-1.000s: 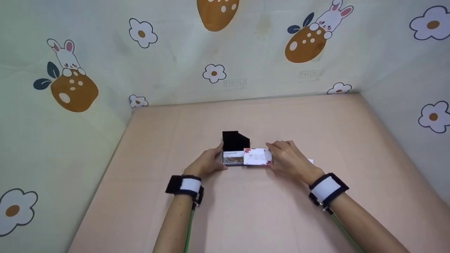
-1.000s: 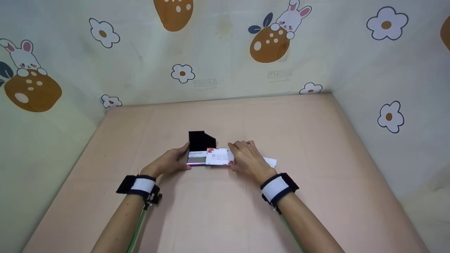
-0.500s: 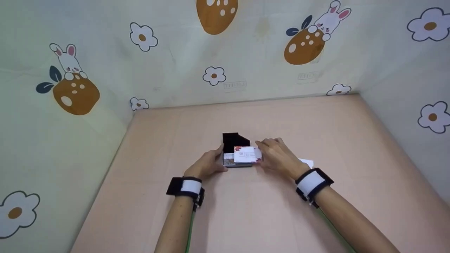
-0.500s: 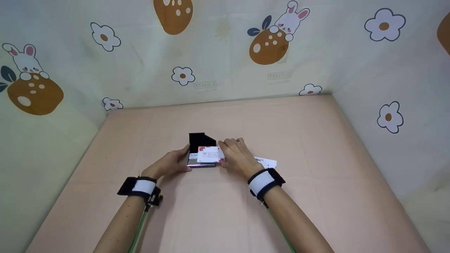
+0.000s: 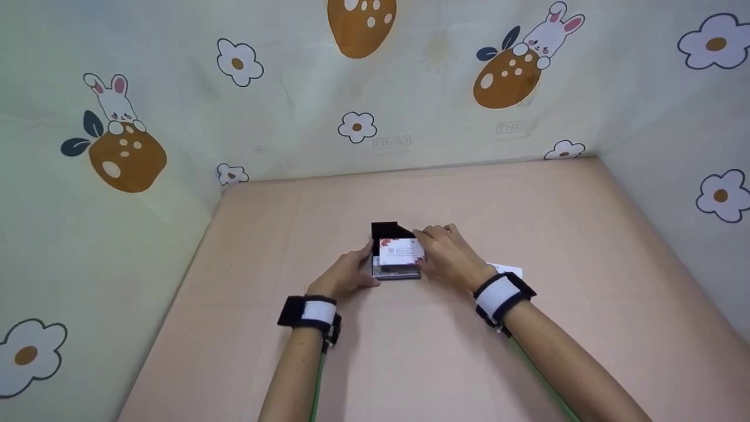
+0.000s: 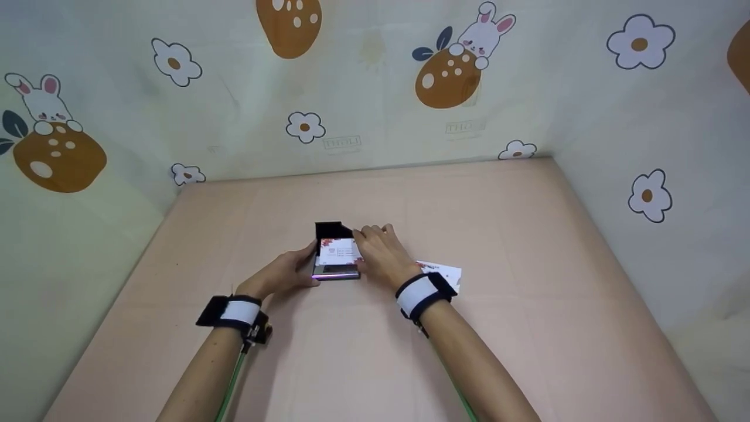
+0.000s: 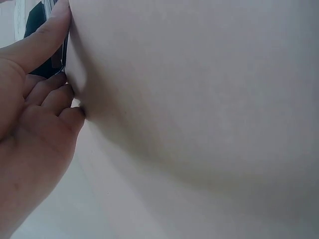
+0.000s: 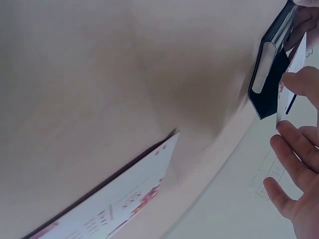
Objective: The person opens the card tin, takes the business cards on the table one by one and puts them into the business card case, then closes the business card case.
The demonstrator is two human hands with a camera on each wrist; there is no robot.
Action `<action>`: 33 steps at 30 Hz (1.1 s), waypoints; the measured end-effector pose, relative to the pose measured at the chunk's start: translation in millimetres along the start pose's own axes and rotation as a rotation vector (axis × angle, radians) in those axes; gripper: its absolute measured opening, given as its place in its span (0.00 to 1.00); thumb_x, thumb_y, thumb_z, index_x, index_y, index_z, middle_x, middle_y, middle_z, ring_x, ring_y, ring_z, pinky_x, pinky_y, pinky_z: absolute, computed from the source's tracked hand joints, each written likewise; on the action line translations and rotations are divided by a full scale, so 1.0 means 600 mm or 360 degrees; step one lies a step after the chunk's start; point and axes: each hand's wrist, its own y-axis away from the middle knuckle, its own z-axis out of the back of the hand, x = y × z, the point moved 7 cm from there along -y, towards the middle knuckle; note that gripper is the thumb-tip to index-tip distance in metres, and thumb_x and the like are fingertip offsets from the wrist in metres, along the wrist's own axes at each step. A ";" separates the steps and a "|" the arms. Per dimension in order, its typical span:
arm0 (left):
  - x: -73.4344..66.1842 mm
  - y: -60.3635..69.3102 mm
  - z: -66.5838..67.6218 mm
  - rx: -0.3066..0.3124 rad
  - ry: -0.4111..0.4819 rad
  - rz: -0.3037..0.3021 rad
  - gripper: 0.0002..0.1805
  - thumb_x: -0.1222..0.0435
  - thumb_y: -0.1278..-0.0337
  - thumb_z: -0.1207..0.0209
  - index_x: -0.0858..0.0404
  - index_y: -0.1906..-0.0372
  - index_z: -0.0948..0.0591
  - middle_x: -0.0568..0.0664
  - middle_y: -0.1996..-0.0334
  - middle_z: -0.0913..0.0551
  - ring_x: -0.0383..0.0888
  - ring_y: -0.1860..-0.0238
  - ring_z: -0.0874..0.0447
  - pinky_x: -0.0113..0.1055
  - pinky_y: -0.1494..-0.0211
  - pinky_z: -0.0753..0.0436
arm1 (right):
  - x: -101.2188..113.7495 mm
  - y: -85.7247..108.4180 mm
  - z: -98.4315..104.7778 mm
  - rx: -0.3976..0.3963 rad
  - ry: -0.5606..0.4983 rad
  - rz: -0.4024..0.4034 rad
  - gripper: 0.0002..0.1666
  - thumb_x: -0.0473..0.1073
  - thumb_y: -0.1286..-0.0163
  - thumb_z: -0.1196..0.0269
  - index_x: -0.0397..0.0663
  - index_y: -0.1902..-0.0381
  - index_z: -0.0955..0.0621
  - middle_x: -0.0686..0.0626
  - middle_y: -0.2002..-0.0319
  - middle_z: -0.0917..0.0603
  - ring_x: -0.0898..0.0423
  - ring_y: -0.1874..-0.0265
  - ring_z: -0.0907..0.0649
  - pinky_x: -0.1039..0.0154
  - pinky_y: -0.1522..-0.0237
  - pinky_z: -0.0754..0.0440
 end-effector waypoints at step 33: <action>0.004 -0.002 -0.004 0.0008 0.0004 -0.0016 0.51 0.63 0.43 0.31 0.56 0.20 0.48 0.59 0.23 0.40 0.55 0.21 0.44 0.47 0.18 0.43 | 0.009 -0.026 -0.028 0.0035 0.0006 -0.0001 0.17 0.44 0.38 0.29 0.41 0.55 0.15 0.42 0.56 0.15 0.44 0.55 0.16 0.48 0.49 0.23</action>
